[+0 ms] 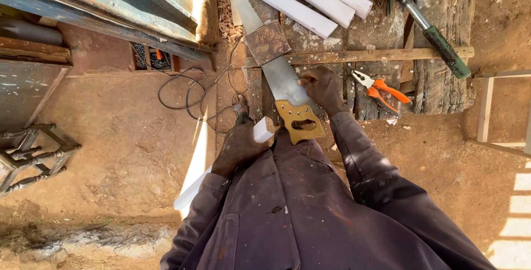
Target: Assembling a frame structure from white plastic profiles using a hand saw, hammer, and pliers on a workbench.
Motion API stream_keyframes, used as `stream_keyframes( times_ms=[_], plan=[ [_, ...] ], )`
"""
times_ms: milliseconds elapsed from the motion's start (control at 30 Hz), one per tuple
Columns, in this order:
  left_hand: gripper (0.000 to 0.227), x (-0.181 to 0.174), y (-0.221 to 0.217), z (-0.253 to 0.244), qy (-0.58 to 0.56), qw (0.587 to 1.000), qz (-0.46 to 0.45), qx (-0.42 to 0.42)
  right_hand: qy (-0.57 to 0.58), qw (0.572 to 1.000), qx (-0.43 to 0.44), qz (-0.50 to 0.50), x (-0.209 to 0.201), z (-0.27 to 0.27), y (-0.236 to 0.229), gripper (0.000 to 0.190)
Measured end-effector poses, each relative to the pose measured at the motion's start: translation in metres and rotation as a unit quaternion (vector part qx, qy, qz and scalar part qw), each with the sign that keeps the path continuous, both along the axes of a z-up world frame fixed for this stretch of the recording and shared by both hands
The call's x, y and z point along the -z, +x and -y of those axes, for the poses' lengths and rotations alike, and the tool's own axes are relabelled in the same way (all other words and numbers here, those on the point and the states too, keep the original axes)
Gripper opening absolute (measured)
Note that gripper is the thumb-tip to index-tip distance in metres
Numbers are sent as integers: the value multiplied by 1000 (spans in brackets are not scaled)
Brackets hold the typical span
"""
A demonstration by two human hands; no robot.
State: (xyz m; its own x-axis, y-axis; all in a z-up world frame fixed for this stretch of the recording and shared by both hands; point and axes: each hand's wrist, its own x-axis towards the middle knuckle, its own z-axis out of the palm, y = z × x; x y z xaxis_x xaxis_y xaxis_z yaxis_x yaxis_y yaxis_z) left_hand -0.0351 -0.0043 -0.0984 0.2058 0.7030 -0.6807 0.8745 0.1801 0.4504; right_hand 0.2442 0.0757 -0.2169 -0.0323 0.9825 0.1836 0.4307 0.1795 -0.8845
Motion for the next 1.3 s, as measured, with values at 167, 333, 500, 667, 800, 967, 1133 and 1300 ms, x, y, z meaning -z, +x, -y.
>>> stream_keyframes(
  times_ms=[167, 333, 500, 667, 800, 967, 1133, 1300],
  plan=[
    [73, 0, -3, 4, -11, 1000, -9, -6, -50, 998, 36, 24, 32, -4, -7, 15],
    [73, 12, -2, 6, -9, 1000, -10, 4, -57, 997, 53, 22, 26, -5, -5, 16],
    [72, 0, 0, 0, -21, 1000, 3, 4, -50, 988, 140, -27, 31, 8, 15, 4],
    [71, 8, -3, 3, -24, 1000, 14, 4, -48, 991, 122, 11, 38, 10, 22, 7],
    [72, -1, -1, 1, -32, 999, 17, 22, -14, 996, 53, 66, 35, 4, 19, 10],
    [72, 0, 0, 2, -35, 999, 31, 10, 2, 987, -18, 160, 25, -2, 22, 5],
    [69, -8, 2, 1, -34, 999, 32, 16, 2, 973, -110, 204, 15, -15, 21, 9],
    [64, -16, 1, 1, -46, 998, 43, 21, -107, 928, -205, 292, 19, -34, 32, 13]
  ],
)
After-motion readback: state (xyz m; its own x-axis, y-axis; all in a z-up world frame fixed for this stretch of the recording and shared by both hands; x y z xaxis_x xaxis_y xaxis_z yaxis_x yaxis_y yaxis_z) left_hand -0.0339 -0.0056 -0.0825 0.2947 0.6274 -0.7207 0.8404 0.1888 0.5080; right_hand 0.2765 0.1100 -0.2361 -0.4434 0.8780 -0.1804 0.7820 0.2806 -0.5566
